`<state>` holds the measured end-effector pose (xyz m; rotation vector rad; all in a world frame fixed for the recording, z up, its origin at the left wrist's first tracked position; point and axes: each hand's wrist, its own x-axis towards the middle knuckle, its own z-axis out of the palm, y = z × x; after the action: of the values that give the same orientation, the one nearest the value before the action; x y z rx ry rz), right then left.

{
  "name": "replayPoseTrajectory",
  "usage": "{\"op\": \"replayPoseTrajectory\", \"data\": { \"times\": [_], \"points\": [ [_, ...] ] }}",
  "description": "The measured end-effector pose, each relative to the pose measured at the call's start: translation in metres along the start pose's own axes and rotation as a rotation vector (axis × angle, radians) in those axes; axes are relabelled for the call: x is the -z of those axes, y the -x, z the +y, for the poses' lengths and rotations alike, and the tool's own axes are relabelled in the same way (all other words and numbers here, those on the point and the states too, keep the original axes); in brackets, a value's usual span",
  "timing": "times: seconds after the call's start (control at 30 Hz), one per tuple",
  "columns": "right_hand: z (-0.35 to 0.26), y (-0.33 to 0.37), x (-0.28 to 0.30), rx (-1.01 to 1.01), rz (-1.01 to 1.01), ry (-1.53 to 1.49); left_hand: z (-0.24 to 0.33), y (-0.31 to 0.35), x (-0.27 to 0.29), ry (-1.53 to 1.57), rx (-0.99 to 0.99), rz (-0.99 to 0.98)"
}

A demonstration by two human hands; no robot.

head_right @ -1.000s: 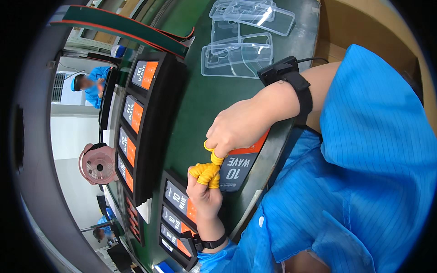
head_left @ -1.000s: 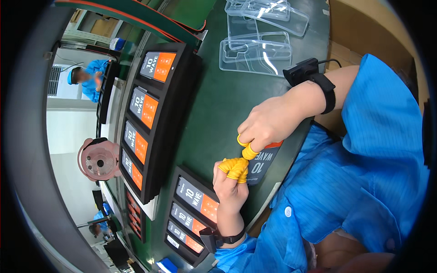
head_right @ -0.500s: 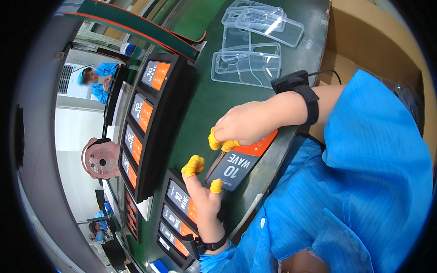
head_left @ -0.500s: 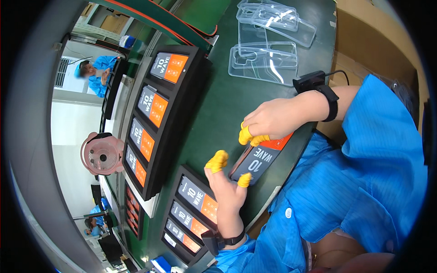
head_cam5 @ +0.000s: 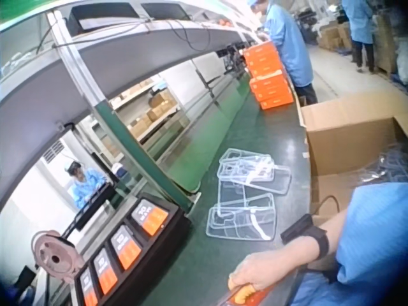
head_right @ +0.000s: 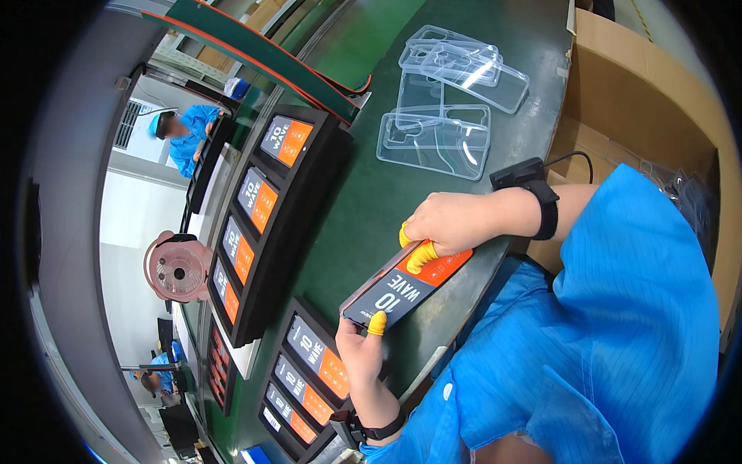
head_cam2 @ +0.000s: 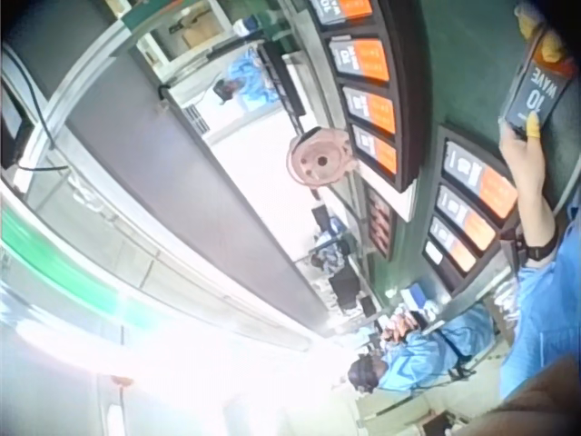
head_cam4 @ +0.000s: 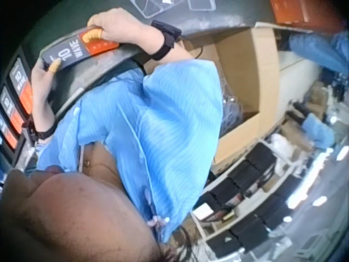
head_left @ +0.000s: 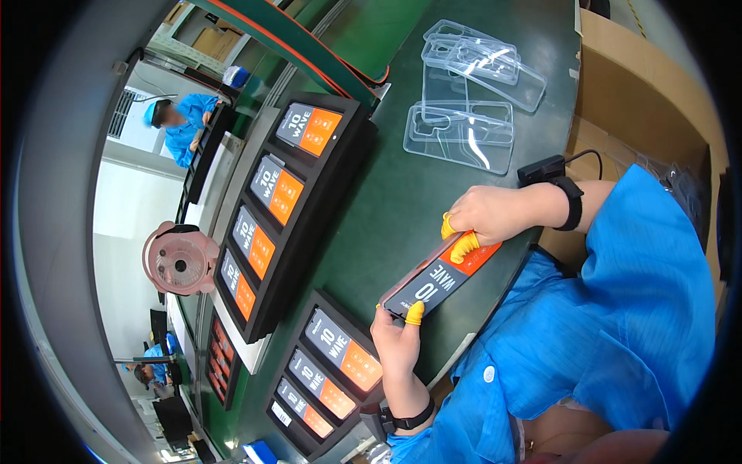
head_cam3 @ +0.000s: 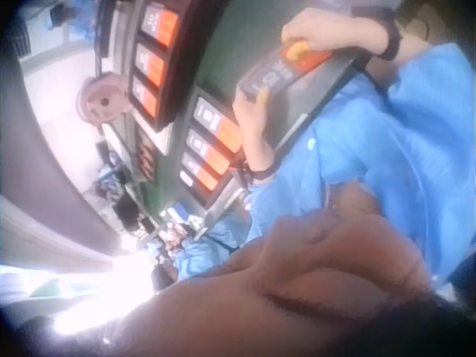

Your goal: Testing phone cases on dummy phones and packing them into boxes.

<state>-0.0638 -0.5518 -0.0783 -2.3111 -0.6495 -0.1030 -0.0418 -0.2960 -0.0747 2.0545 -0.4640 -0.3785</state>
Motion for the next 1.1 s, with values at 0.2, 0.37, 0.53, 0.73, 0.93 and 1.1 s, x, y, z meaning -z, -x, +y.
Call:
{"op": "replayPoseTrajectory", "data": {
  "times": [0.2, 0.37, 0.53, 0.73, 0.93, 1.1],
  "points": [
    [-0.015, 0.006, -0.009, -0.191, 0.340, -0.528, -0.024, 0.006, 0.004, 0.352, -0.059, -0.029],
    [-0.032, -0.004, -0.041, -0.330, 0.386, -0.942, -0.005, 0.007, -0.022, 0.533, -0.149, -0.124],
    [-0.046, -0.002, -0.044, -0.378, 0.367, -0.899, 0.010, 0.006, -0.024, 0.634, -0.134, -0.057],
    [-0.052, -0.005, -0.054, -0.341, 0.484, -1.124, 0.003, 0.012, -0.027, 0.534, -0.066, -0.193],
    [-0.065, -0.011, -0.053, -0.245, 0.621, -1.112, 0.032, 0.012, -0.029, 0.504, -0.005, -0.165],
    [-0.064, -0.012, -0.058, -0.206, 0.663, -1.056, 0.027, 0.014, -0.038, 0.376, -0.024, 0.011]
  ]
}}
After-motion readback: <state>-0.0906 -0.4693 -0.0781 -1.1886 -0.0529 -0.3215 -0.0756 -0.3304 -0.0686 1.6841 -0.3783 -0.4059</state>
